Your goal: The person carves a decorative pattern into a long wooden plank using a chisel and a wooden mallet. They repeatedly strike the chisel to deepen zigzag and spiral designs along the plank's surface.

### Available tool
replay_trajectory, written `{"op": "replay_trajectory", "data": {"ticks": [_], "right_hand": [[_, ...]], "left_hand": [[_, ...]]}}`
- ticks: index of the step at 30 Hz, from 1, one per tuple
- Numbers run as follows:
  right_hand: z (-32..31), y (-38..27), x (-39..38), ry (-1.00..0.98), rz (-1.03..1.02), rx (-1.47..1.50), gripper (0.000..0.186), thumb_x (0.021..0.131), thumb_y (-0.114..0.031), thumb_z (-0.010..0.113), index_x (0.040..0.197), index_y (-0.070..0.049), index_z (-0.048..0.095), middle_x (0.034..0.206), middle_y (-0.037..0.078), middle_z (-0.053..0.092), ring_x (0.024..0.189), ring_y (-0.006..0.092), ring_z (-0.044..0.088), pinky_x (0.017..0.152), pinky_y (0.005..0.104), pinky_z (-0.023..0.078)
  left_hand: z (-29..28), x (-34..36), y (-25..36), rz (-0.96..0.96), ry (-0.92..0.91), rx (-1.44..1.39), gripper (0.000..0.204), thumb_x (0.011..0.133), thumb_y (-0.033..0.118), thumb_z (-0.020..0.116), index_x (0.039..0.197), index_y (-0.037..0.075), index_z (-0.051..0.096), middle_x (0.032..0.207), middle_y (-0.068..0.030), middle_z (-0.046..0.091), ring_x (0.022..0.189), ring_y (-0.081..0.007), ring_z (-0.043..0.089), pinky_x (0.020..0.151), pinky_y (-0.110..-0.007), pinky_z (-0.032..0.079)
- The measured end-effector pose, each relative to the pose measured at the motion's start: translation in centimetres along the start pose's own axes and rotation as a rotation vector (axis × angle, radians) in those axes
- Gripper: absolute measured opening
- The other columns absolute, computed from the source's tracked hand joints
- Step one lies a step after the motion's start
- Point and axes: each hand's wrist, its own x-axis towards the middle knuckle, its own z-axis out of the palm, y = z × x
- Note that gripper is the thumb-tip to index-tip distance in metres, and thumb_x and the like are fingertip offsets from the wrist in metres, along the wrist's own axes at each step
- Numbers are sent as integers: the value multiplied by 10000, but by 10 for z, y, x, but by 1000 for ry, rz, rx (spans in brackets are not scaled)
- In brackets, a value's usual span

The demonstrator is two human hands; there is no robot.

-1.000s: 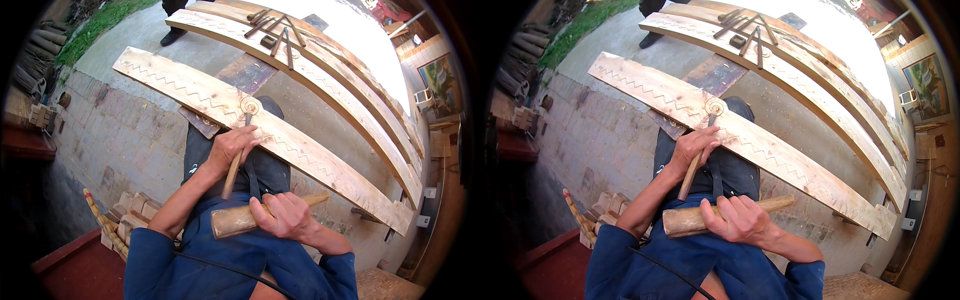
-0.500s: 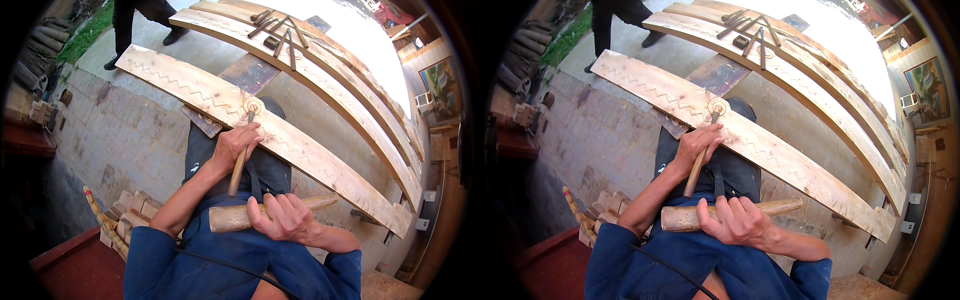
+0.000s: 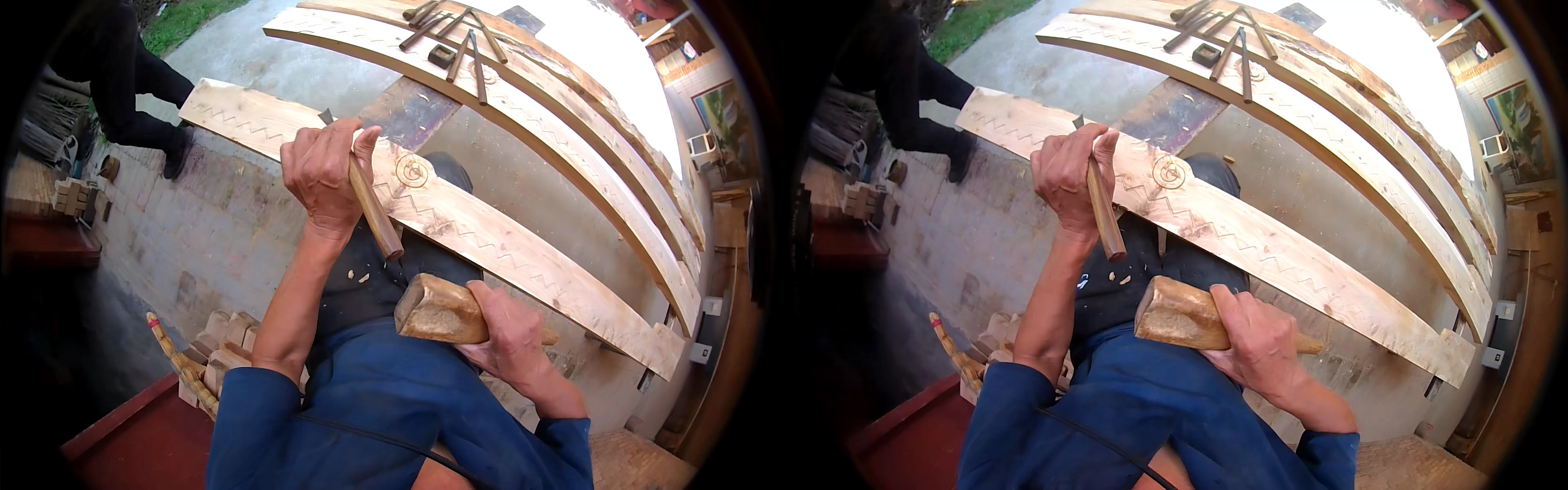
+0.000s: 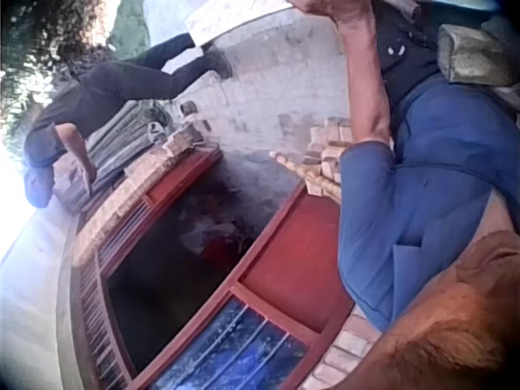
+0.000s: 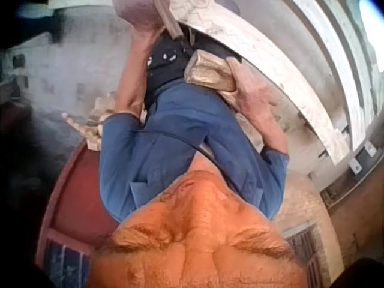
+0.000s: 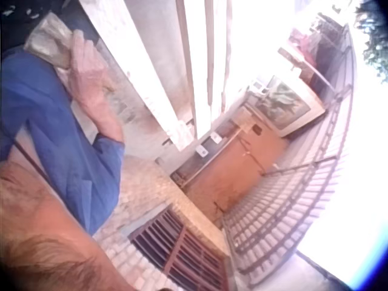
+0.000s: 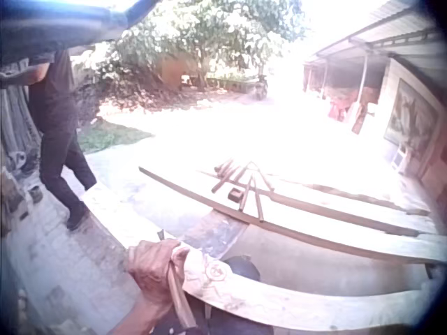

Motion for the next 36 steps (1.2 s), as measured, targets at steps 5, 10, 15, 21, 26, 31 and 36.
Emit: {"op": "replay_trajectory", "data": {"ticks": [5,10,15,21,26,31,36], "right_hand": [[19,54,-7,94,687,543,620,799,-222,925,1283,-15,597,981,124,750,857,246,749,792,354,595],[34,92,-7,327,944,956,339,941,-149,743,1205,-10,582,869,55,649,604,122,613,556,268,526],[37,112,3,432,1008,1019,331,957,-148,736,1213,-11,578,857,45,635,625,121,612,579,272,511],[31,128,4,418,1070,849,291,957,-133,713,1190,-26,577,840,35,616,622,113,598,578,272,485],[33,126,11,383,1103,801,327,928,-67,722,1216,-17,575,845,36,614,624,107,595,571,265,492],[39,130,9,378,1119,754,394,906,-25,730,1262,-8,559,867,40,614,632,106,603,567,268,512],[40,131,4,392,1124,784,418,905,-26,731,1280,-7,548,882,41,617,639,111,607,568,270,519]], "left_hand": [[-6,-14,-37,133,-277,237,121,965,250,771,993,132,771,703,-35,670,723,-225,647,692,-401,431],[5,-46,-8,32,-557,142,518,841,122,797,1353,147,729,751,-48,649,574,-288,619,570,-393,475],[12,-65,52,61,-953,-28,745,781,161,817,1494,113,607,814,-90,663,599,-297,644,577,-413,511],[-5,-64,78,132,-1308,-758,560,785,193,838,1310,74,683,900,-102,712,661,-300,699,591,-440,542],[-5,-49,59,116,-1100,-405,564,782,194,851,1309,56,705,1149,-89,740,707,-225,718,595,-363,537],[9,-34,19,57,-1029,-405,639,734,148,889,1348,98,719,1463,-104,681,812,-212,763,675,-334,574],[47,19,-50,-173,-487,-33,420,922,160,844,1315,68,726,1269,-107,776,856,-201,772,739,-315,583]]}}
